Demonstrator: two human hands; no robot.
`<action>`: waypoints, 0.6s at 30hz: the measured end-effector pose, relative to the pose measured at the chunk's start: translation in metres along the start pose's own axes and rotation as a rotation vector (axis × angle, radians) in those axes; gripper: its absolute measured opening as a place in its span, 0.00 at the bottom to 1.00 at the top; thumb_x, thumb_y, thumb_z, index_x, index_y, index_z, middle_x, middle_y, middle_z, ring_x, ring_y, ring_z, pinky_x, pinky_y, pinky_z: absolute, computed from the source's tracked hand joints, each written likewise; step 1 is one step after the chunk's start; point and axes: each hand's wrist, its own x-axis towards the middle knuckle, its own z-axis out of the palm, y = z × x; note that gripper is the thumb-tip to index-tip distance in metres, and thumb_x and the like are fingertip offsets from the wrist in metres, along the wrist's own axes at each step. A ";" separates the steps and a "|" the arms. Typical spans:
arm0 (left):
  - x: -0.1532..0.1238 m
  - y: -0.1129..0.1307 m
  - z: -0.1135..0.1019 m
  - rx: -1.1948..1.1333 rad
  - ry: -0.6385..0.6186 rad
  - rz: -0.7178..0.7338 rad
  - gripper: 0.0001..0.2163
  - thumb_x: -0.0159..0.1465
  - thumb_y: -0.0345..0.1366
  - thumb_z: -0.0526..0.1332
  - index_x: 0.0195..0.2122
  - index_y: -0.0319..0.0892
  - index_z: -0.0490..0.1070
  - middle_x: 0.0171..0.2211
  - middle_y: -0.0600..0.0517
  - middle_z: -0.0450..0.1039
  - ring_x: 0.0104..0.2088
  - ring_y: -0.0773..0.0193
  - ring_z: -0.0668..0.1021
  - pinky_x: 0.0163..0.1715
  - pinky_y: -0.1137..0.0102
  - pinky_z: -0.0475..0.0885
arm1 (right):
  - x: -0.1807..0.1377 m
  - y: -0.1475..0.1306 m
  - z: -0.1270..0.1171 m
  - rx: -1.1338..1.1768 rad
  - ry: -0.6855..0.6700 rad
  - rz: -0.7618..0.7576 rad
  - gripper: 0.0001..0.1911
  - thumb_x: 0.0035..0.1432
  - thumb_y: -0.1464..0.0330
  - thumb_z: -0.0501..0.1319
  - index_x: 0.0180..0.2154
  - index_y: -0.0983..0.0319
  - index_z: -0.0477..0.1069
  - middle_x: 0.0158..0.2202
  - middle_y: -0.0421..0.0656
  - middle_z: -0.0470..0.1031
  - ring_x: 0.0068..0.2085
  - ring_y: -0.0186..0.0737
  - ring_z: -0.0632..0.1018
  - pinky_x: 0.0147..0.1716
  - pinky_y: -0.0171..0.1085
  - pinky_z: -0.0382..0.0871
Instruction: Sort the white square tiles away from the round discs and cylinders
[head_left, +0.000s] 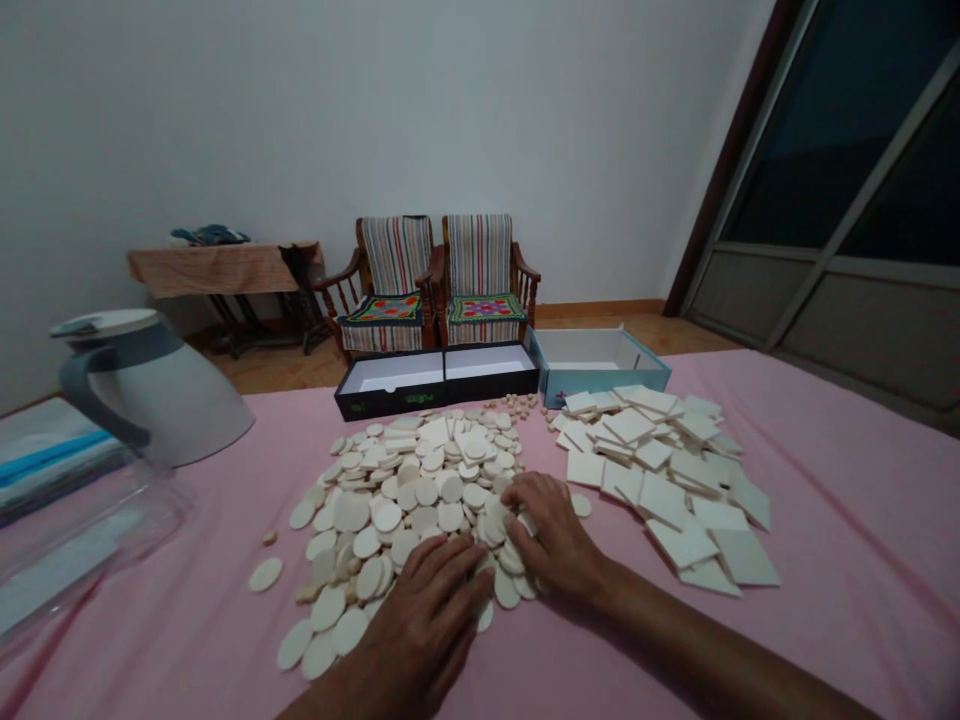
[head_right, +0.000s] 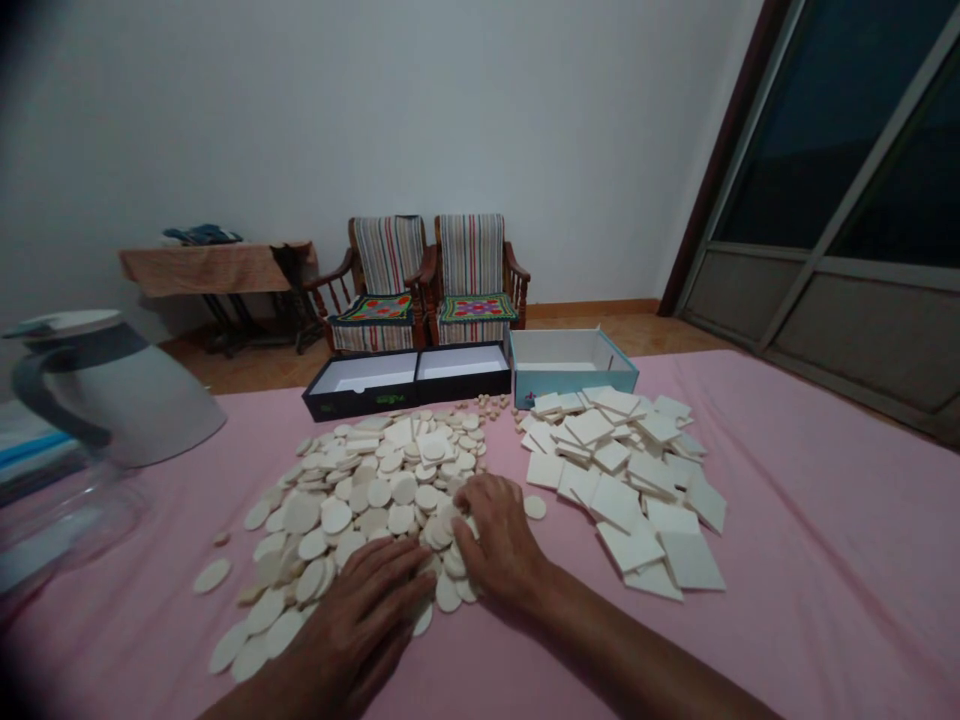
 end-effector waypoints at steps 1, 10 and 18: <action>0.000 -0.001 0.000 0.004 -0.003 0.008 0.22 0.63 0.25 0.56 0.59 0.40 0.65 0.58 0.43 0.69 0.60 0.54 0.68 0.59 0.54 0.68 | 0.001 -0.003 -0.001 0.002 -0.003 -0.019 0.06 0.59 0.71 0.56 0.40 0.57 0.66 0.42 0.46 0.72 0.46 0.47 0.71 0.47 0.48 0.65; 0.002 -0.001 -0.001 -0.029 -0.023 0.003 0.21 0.63 0.26 0.56 0.58 0.40 0.66 0.57 0.43 0.69 0.60 0.53 0.68 0.59 0.54 0.68 | 0.086 0.026 0.010 0.028 -0.155 0.019 0.24 0.52 0.73 0.59 0.53 0.58 0.67 0.55 0.49 0.71 0.56 0.49 0.69 0.53 0.51 0.63; 0.002 0.001 -0.002 -0.095 -0.037 -0.032 0.19 0.64 0.27 0.55 0.57 0.41 0.66 0.57 0.42 0.69 0.59 0.53 0.69 0.58 0.51 0.68 | 0.114 0.024 -0.002 -0.210 -0.402 -0.014 0.26 0.49 0.69 0.64 0.52 0.63 0.68 0.52 0.53 0.71 0.53 0.53 0.70 0.51 0.51 0.62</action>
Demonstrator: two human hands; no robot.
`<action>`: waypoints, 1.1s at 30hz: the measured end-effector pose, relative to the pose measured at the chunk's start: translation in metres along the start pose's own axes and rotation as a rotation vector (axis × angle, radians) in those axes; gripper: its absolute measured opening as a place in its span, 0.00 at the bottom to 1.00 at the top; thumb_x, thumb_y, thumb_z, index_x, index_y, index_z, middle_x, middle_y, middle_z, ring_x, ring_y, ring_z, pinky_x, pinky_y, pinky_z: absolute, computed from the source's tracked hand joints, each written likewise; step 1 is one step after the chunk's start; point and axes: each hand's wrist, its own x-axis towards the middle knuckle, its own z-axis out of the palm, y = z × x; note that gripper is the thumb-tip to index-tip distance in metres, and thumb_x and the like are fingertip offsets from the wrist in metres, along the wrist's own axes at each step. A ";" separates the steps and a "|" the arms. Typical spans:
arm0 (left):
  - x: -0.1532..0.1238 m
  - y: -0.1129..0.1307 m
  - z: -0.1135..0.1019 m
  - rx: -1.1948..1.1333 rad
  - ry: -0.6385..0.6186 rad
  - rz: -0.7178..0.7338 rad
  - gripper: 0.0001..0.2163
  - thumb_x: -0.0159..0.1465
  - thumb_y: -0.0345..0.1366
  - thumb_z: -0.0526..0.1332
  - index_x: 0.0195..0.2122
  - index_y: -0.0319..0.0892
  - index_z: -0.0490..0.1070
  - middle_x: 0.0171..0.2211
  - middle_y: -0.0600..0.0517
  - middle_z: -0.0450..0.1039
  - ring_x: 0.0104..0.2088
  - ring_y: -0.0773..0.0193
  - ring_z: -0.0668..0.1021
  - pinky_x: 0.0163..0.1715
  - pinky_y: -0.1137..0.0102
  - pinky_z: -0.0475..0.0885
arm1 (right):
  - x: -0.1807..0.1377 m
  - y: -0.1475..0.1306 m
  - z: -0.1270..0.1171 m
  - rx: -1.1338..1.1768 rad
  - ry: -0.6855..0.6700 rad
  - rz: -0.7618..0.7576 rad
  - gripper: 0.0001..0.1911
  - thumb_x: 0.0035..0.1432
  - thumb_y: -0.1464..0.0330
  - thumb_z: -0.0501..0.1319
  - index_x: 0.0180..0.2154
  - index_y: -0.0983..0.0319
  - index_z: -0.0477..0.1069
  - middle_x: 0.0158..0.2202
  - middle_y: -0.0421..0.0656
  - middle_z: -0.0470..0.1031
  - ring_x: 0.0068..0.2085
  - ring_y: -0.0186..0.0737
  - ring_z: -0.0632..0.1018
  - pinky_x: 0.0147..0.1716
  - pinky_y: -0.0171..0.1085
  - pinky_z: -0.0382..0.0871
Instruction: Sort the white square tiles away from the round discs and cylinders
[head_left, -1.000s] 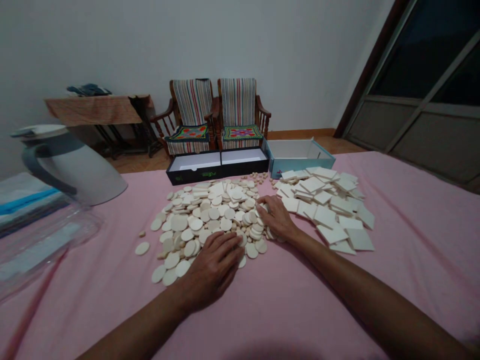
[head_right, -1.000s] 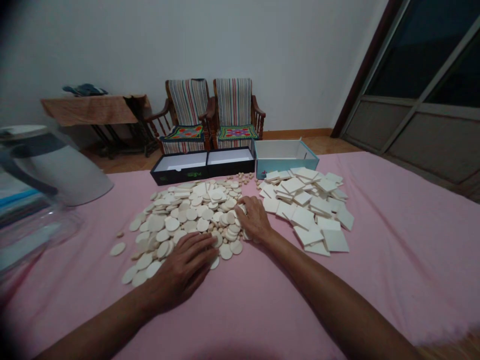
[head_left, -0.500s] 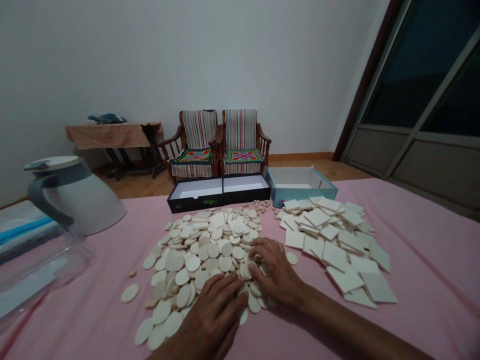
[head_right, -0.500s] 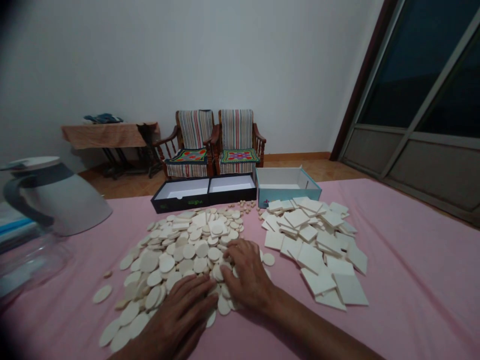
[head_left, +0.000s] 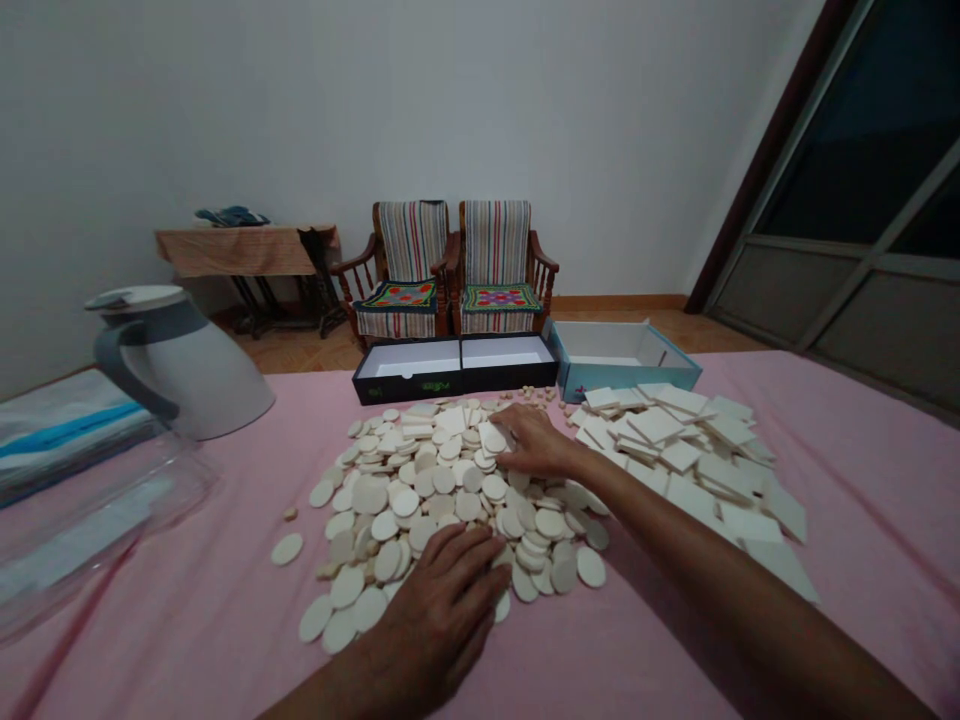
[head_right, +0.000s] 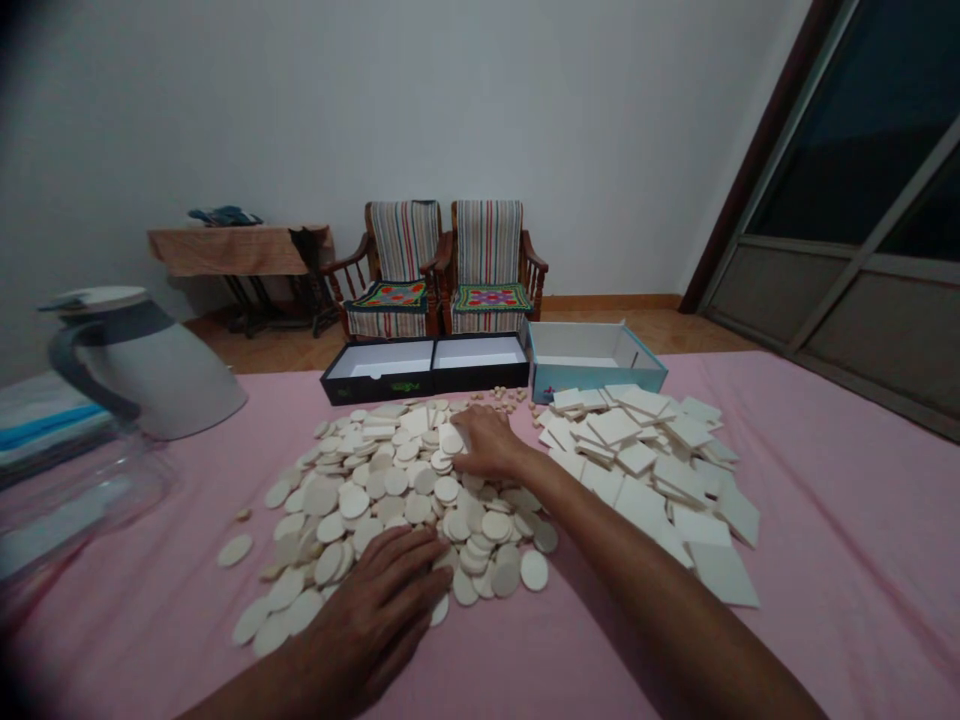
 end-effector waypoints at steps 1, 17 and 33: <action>0.001 0.000 0.000 -0.007 0.005 0.002 0.19 0.64 0.27 0.54 0.56 0.41 0.67 0.56 0.42 0.70 0.59 0.53 0.69 0.58 0.51 0.67 | -0.004 -0.006 -0.006 -0.061 0.034 -0.052 0.25 0.49 0.69 0.64 0.51 0.63 0.68 0.51 0.53 0.71 0.53 0.53 0.69 0.51 0.51 0.62; 0.003 0.000 0.005 -0.044 0.078 0.027 0.16 0.64 0.26 0.56 0.53 0.39 0.69 0.55 0.41 0.70 0.58 0.54 0.69 0.58 0.52 0.65 | -0.110 0.076 -0.076 -0.478 0.499 0.548 0.23 0.53 0.61 0.61 0.49 0.64 0.70 0.48 0.57 0.71 0.50 0.60 0.69 0.45 0.53 0.62; -0.002 -0.003 0.002 -0.039 0.293 -0.085 0.15 0.62 0.25 0.58 0.50 0.40 0.68 0.49 0.43 0.75 0.51 0.56 0.73 0.55 0.53 0.67 | -0.100 -0.054 -0.012 0.048 0.008 -0.070 0.15 0.54 0.73 0.64 0.45 0.63 0.73 0.45 0.50 0.74 0.48 0.48 0.71 0.49 0.48 0.63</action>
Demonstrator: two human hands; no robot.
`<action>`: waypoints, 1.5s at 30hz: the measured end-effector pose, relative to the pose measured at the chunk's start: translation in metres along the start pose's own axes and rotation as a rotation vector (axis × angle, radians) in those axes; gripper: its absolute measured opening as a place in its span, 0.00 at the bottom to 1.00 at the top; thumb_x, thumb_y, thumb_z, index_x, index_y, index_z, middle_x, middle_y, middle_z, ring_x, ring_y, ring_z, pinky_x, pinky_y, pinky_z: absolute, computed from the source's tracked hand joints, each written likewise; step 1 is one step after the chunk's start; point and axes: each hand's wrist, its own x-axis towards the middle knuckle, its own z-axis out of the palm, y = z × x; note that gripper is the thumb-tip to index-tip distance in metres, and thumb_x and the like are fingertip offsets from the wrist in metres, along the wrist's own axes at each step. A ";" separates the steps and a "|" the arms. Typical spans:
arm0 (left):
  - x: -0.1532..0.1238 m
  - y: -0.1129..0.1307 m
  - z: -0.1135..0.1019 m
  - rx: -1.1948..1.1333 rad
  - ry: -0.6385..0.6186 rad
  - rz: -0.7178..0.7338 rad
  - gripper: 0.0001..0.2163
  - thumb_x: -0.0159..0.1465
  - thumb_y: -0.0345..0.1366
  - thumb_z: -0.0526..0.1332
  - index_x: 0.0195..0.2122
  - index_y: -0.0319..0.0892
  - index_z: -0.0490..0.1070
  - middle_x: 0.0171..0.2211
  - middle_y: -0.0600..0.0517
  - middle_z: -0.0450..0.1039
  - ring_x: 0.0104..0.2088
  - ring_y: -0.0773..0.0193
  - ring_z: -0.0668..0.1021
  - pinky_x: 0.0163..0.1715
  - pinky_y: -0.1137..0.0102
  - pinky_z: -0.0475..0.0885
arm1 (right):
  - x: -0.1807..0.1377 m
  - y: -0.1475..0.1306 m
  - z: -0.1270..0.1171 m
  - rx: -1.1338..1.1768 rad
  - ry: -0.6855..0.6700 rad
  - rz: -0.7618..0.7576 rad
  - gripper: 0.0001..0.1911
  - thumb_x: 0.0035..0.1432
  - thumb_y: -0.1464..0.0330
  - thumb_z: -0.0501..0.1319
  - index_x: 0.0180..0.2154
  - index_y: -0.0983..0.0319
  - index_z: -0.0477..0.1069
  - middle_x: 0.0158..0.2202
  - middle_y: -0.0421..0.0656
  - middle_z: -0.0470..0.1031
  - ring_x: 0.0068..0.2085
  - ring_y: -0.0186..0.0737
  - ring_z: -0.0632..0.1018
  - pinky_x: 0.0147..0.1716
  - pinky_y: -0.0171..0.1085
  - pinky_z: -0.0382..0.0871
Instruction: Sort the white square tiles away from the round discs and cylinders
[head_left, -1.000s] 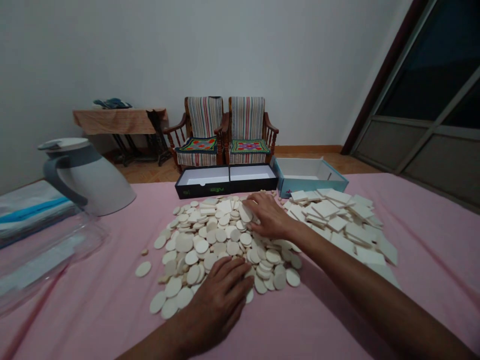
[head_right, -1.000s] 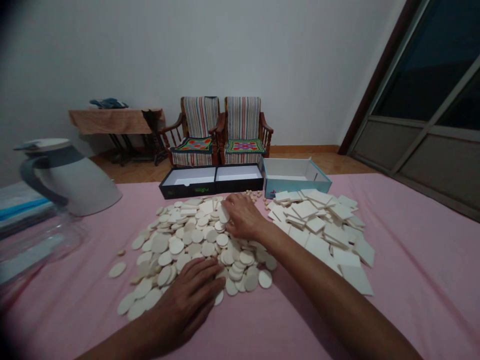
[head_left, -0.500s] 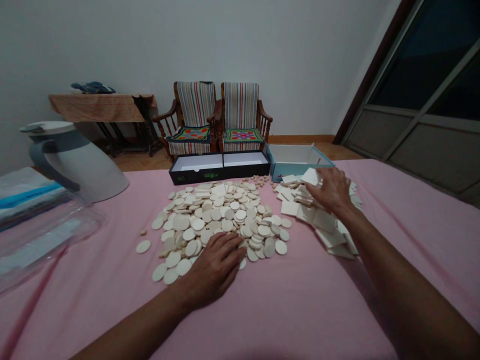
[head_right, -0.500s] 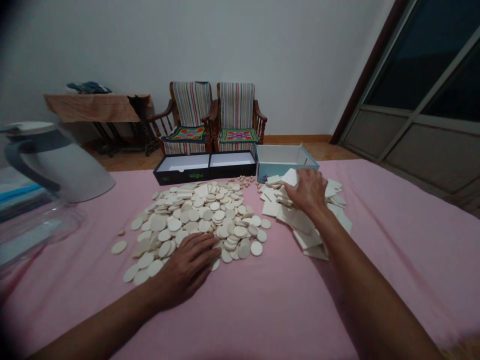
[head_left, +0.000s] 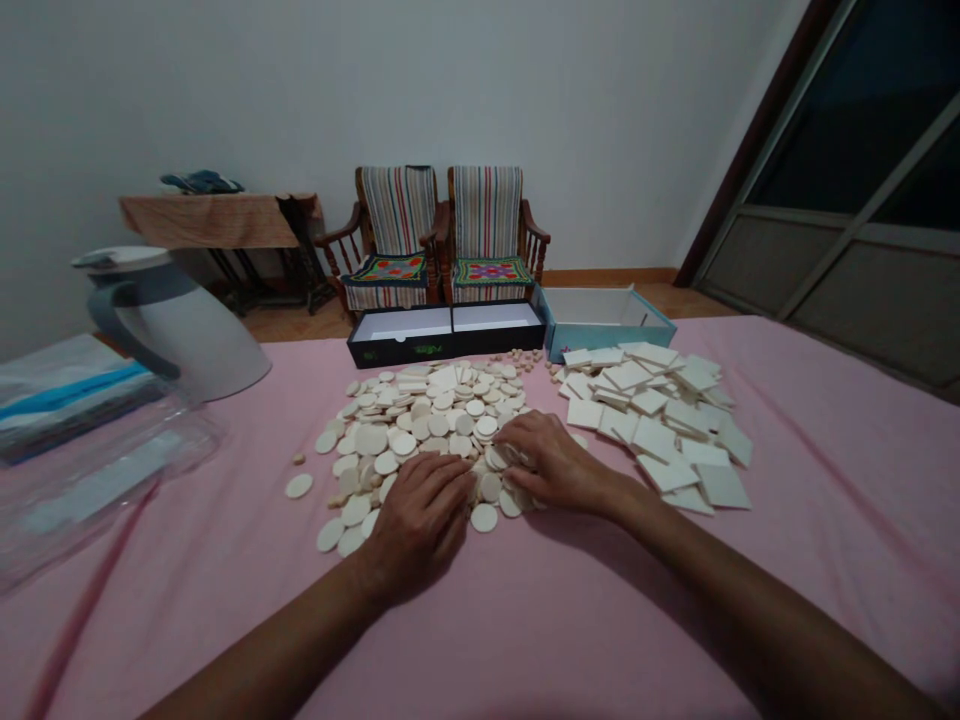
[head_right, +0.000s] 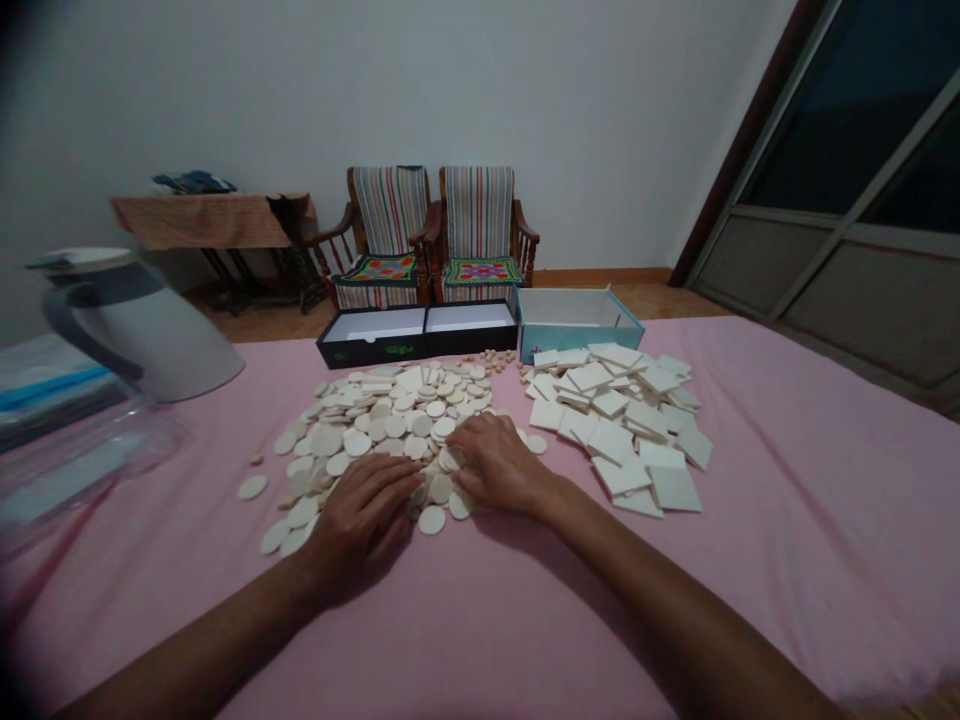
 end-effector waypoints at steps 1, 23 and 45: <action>0.000 -0.001 0.000 0.000 0.001 -0.010 0.15 0.62 0.25 0.58 0.50 0.40 0.69 0.48 0.44 0.75 0.51 0.55 0.73 0.54 0.53 0.67 | 0.002 -0.004 0.003 -0.025 -0.017 0.000 0.15 0.54 0.72 0.64 0.45 0.64 0.73 0.45 0.50 0.74 0.48 0.49 0.71 0.49 0.48 0.63; -0.003 -0.004 0.000 0.001 -0.038 -0.068 0.12 0.62 0.25 0.57 0.46 0.39 0.70 0.46 0.45 0.76 0.49 0.56 0.73 0.50 0.58 0.71 | 0.172 0.024 0.043 -0.220 0.017 0.306 0.17 0.58 0.66 0.60 0.49 0.63 0.73 0.50 0.54 0.74 0.54 0.55 0.69 0.52 0.51 0.60; -0.003 -0.008 0.002 0.010 -0.062 -0.057 0.12 0.63 0.26 0.56 0.47 0.40 0.71 0.46 0.44 0.75 0.50 0.56 0.74 0.50 0.57 0.72 | 0.049 0.033 0.002 0.725 0.174 0.403 0.05 0.46 0.68 0.63 0.26 0.62 0.68 0.21 0.35 0.66 0.24 0.31 0.67 0.24 0.31 0.59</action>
